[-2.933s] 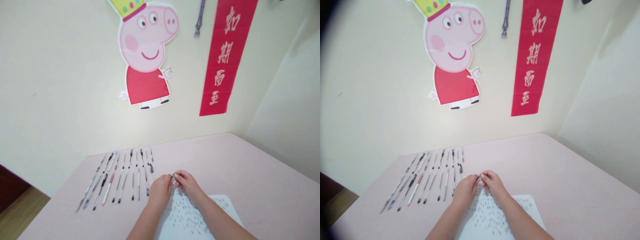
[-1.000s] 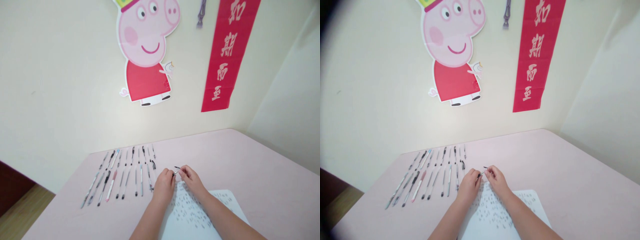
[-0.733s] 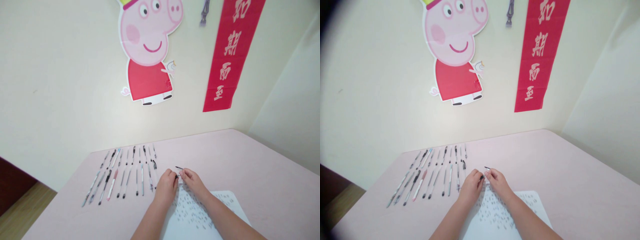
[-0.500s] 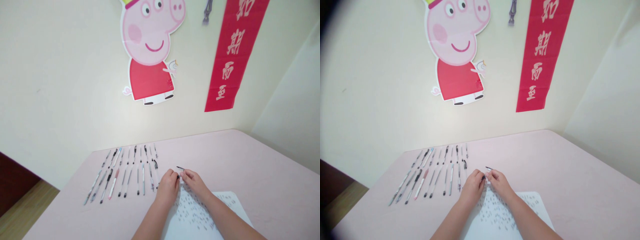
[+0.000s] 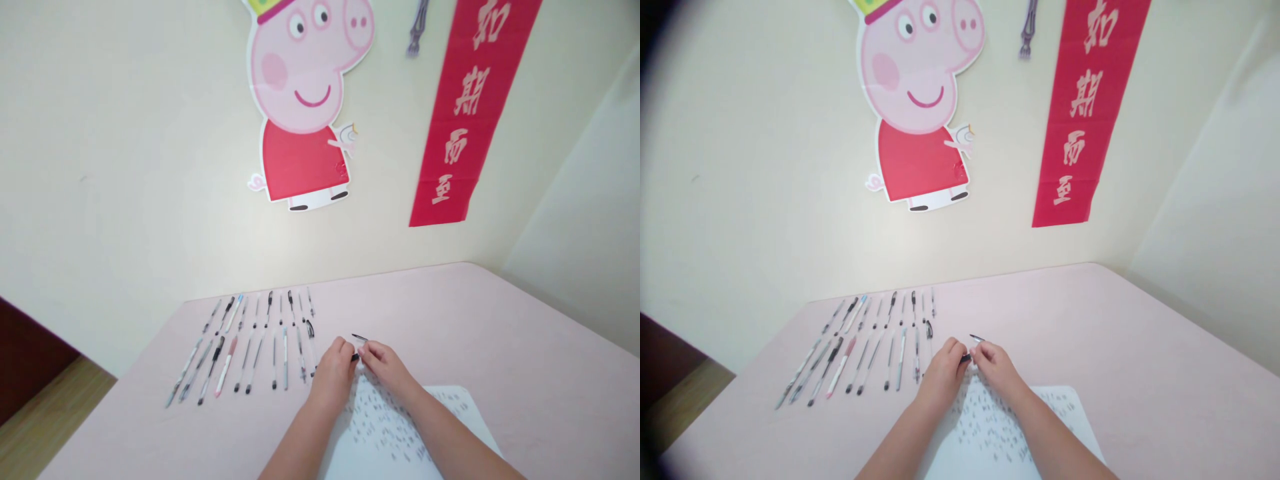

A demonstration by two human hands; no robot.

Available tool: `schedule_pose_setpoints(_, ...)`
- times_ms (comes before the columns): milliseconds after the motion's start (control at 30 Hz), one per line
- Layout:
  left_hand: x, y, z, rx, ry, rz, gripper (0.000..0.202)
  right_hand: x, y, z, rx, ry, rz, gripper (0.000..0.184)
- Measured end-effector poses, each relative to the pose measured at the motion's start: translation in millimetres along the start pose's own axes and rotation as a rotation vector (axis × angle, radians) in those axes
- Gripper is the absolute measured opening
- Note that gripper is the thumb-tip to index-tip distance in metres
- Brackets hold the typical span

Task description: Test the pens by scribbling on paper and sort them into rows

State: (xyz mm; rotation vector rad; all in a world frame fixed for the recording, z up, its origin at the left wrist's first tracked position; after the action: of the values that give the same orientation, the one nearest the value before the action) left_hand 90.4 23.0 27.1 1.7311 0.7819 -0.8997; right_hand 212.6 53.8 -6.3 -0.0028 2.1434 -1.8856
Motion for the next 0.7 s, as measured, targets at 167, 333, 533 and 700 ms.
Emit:
schedule_pose_setpoints(167, -6.3, 0, 0, 0.002, -0.08, -0.051, 0.015, 1, -1, 1, -0.021, -0.048, -0.003, 0.045)
schedule_pose_setpoints(333, -10.6, -3, 0, 0.052, -0.072, -0.137, 0.015, 0, -2, 1, -0.012, -0.062, -0.048, 0.045)
schedule_pose_setpoints(533, -6.1, -7, 0, 0.093, -0.043, -0.226, 0.017, 3, 6, 1, 0.037, -0.117, -0.175, 0.043)
schedule_pose_setpoints(700, -1.7, -10, 0, 0.11, -0.02, -0.245, 0.017, 3, 11, 0, 0.042, -0.108, -0.219, 0.034)
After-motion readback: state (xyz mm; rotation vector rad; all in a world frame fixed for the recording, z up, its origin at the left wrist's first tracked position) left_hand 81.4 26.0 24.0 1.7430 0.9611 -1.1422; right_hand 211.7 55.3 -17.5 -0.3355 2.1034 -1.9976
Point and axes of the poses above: each hand's wrist, its own z-axis away from the middle knuckle, its own x-axis out of the palm, y = z × x, the point moved 4 cm from there along -z, towards the middle knuckle, and after that the axes turned 3 degrees about y, right-handed, at the moved point
